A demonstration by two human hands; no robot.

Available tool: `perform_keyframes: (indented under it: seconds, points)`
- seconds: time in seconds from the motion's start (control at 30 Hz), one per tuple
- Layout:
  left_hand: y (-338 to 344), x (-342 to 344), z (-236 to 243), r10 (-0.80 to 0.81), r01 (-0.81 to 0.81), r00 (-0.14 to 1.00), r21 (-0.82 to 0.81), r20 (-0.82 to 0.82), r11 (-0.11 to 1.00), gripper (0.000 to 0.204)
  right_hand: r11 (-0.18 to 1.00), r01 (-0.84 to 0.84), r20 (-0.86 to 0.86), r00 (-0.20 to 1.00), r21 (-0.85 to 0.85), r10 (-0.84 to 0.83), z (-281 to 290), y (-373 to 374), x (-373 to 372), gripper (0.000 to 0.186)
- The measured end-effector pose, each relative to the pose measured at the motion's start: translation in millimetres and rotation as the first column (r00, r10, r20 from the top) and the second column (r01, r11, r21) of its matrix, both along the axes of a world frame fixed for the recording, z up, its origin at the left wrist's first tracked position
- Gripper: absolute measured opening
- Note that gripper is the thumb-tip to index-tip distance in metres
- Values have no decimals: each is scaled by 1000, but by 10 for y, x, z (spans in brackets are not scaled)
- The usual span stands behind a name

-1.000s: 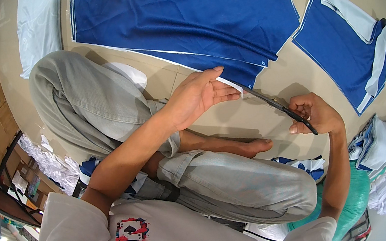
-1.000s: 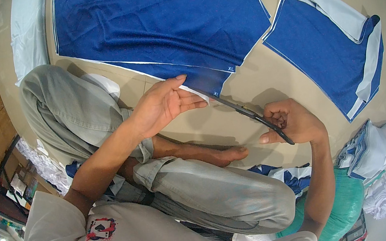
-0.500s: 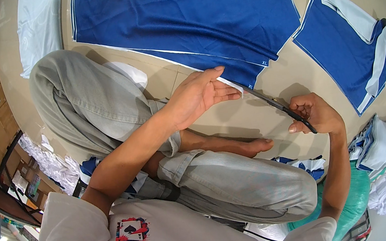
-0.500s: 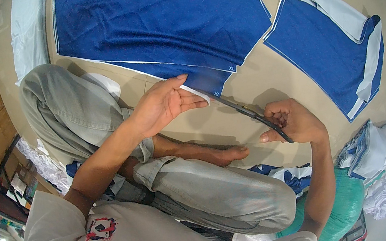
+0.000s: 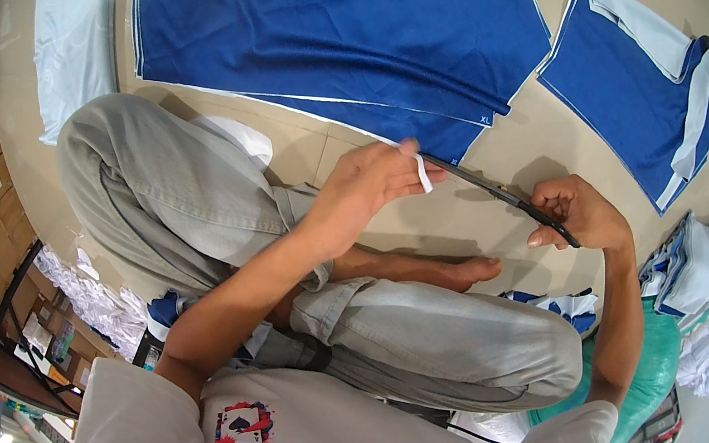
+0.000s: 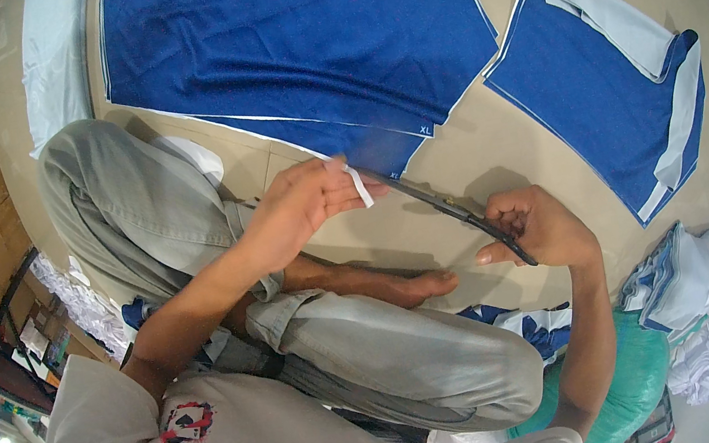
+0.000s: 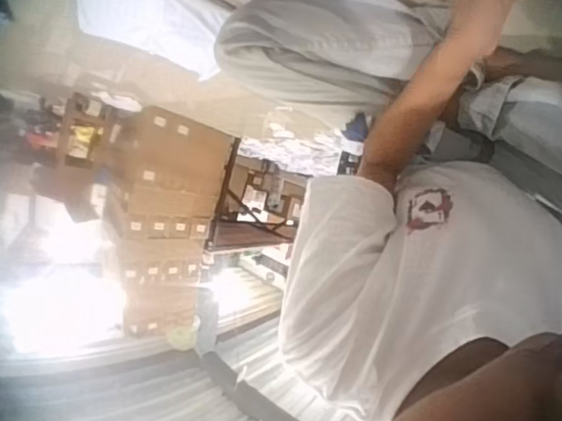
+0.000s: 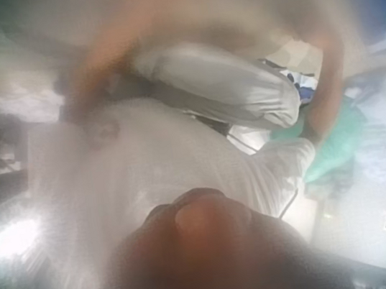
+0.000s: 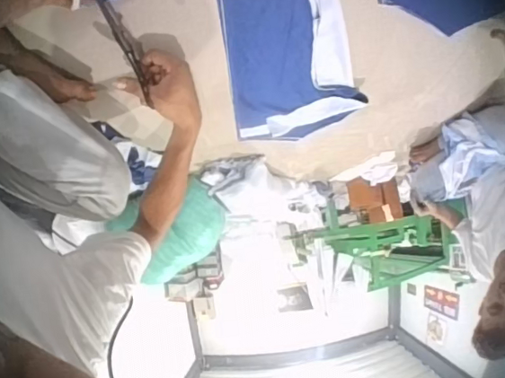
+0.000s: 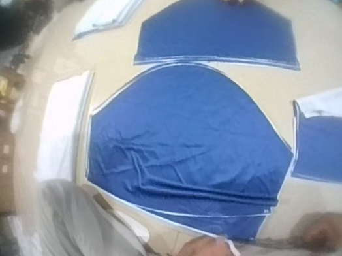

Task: The person uses scissors to cut a small white strip of material and then handles several blue fabric garment pieces, aligning and stacking them on the floor.

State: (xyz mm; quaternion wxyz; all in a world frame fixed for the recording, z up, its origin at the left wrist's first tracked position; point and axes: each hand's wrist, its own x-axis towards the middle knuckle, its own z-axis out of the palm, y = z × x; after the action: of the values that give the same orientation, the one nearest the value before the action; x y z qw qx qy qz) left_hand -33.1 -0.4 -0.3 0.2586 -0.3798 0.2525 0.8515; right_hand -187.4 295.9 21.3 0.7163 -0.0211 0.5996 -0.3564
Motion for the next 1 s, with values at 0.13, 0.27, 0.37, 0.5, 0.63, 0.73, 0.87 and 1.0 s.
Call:
perform_keyframes:
  seconds: [0.13,0.27,0.37,0.5,0.63,0.73,0.87,1.0]
  points:
    - [282,216,107,53,-64,997,-237,-56,969,18,999,-44,-65,997,-10,43,-5,27,12,51]
    - [391,216,136,141,-144,990,-212,-29,967,13,998,-65,-61,996,8,65,9,68,22,49]
    - [426,214,88,113,-124,992,-255,-56,959,13,999,-44,-50,998,20,45,64,59,3,48]
    - [419,278,38,88,-114,990,-279,-107,954,13,997,-72,-79,994,-23,70,29,14,-3,49]
    - [461,284,68,74,-111,988,-289,-136,951,13,994,-77,-88,994,-74,70,-2,68,11,50]
    - [447,261,94,71,-111,987,-289,-146,951,13,994,-97,-25,995,-49,95,-36,34,-21,53]
    - [423,273,83,44,-87,987,-284,-154,955,11,992,-90,-22,996,-85,89,-77,-64,-32,51]
    - [409,254,92,40,-91,983,-280,-181,956,11,989,-78,-44,996,-127,72,-49,-228,-49,49]
